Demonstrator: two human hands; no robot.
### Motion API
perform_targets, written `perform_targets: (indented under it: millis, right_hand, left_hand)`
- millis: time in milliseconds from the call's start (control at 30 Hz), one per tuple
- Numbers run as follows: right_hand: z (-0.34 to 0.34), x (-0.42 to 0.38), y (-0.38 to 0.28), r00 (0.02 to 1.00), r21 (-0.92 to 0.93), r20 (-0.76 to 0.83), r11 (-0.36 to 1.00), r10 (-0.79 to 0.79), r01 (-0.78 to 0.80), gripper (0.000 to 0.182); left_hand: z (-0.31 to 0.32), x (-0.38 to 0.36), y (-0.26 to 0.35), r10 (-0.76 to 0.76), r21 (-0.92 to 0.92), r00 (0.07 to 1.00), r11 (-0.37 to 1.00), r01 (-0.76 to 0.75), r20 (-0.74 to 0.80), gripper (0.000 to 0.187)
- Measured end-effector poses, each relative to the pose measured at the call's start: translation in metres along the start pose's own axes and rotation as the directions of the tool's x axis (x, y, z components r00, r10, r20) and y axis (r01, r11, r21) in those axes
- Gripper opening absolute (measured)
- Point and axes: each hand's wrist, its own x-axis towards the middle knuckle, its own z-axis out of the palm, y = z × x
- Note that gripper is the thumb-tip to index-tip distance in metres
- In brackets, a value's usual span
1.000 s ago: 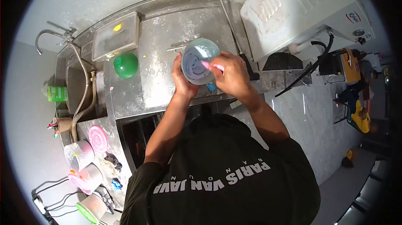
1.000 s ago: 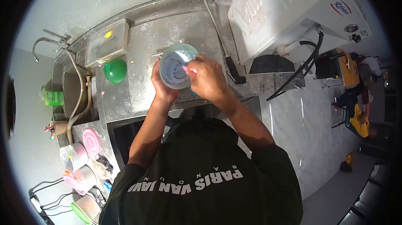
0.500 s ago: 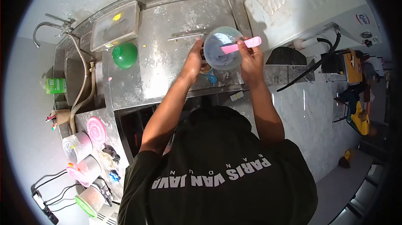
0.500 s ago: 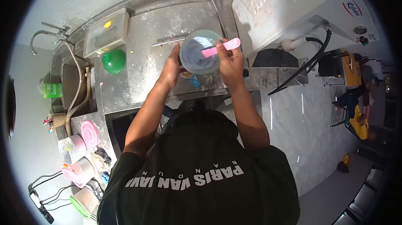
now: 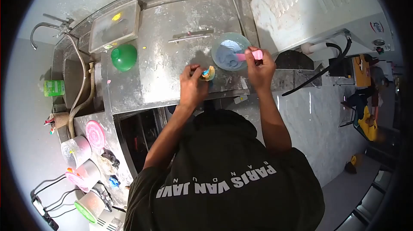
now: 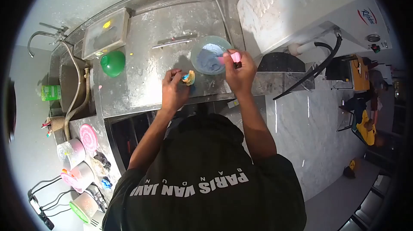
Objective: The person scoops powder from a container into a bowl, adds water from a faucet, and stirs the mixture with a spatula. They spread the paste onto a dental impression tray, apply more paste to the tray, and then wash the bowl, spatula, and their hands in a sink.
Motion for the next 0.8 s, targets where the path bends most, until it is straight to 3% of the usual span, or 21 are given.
perform_targets:
  millis: [67, 100, 167, 267, 367, 433, 600, 733, 800]
  right_hand:
    - [-0.009, 0.002, -0.015, 0.997, 0.044, 0.06, 0.998, -0.045, 0.042, 0.014]
    - [-0.008, 0.002, -0.014, 0.989, 0.023, 0.086, 0.992, -0.123, 0.122, 0.014]
    - [-0.005, 0.002, -0.007, 0.95, -0.013, 0.148, 0.96, -0.274, 0.279, 0.015]
    - [0.002, -0.011, 0.002, 0.996, 0.179, 0.094, 0.984, 0.004, -0.021, 0.015]
    - [-0.002, -0.013, 0.004, 0.993, 0.184, 0.086, 0.978, 0.084, -0.098, 0.012]
    - [-0.003, -0.013, 0.005, 0.968, 0.296, 0.072, 0.921, 0.241, -0.251, 0.012]
    - [-0.01, -0.007, 0.007, 0.916, 0.388, 0.021, 0.841, 0.401, -0.377, 0.017]
    - [-0.011, -0.004, 0.011, 0.886, 0.488, 0.049, 0.763, 0.461, -0.424, 0.016]
    - [-0.014, -0.005, 0.015, 0.873, 0.517, 0.074, 0.73, 0.482, -0.447, 0.016]
  left_hand:
    - [-0.005, -0.013, -0.007, -0.009, -0.256, 1.0, 0.967, 0.01, 0.004, 0.042]
    - [-0.006, -0.02, -0.006, -0.097, -0.416, 0.995, 0.905, 0.093, 0.013, 0.039]
    - [-0.009, -0.038, -0.004, -0.262, -0.692, 0.962, 0.682, 0.237, 0.072, 0.036]
    - [-0.022, -0.057, -0.001, -0.372, -0.719, 0.918, 0.602, 0.348, 0.133, 0.045]
    - [-0.036, -0.071, 0.004, -0.506, -0.719, 0.844, 0.519, 0.462, 0.178, 0.058]
    - [-0.035, -0.086, -0.008, -0.538, -0.747, 0.823, 0.47, 0.47, 0.18, 0.061]
    - [-0.021, -0.115, -0.024, -0.595, -0.81, 0.796, 0.408, 0.42, 0.113, 0.028]
    - [-0.013, -0.124, -0.03, -0.62, -0.904, 0.777, 0.261, 0.338, 0.111, 0.019]
    - [-0.012, -0.128, -0.037, -0.621, -0.88, 0.777, 0.309, 0.361, 0.101, 0.014]
